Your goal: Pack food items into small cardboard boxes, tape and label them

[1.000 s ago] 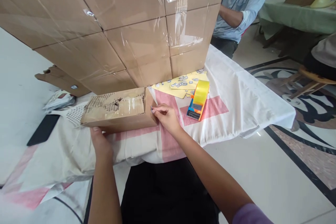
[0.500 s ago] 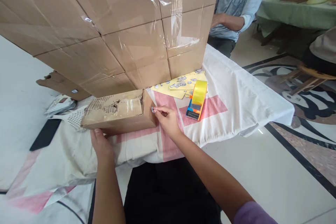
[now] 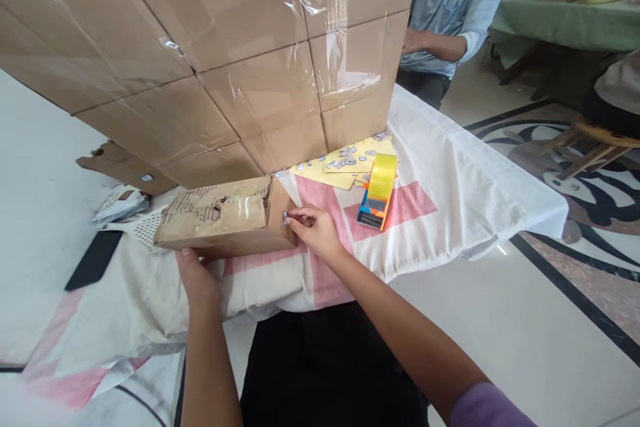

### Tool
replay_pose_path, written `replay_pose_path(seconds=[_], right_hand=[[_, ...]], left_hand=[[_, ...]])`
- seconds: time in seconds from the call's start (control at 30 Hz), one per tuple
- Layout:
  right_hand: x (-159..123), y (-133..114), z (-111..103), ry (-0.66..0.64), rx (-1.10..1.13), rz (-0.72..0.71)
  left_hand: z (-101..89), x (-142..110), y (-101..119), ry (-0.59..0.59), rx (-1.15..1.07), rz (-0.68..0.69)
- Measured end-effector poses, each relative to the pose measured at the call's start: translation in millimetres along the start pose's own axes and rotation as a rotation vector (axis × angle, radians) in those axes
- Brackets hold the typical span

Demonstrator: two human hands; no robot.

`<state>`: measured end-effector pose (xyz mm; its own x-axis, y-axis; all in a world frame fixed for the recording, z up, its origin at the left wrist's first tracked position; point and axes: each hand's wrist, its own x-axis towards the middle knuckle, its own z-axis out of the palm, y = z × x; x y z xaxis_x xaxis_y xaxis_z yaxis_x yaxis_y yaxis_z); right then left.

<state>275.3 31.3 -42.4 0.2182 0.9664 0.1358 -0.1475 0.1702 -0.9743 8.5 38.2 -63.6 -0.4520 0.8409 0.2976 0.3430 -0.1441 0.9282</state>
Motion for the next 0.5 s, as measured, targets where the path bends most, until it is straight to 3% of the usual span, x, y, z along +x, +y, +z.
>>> replay_pose_path(seconds=[0.3,0.5], right_hand=[[-2.4,-4.7,-1.8,0.066,0.018,-0.011],[-4.4,-6.2,-1.8,0.002,0.054,-0.085]], left_hand=[[-0.1,-0.8,5.1,0.016,-0.014,-0.009],[0.0,-1.2,6.9,0.022,-0.025,-0.016]])
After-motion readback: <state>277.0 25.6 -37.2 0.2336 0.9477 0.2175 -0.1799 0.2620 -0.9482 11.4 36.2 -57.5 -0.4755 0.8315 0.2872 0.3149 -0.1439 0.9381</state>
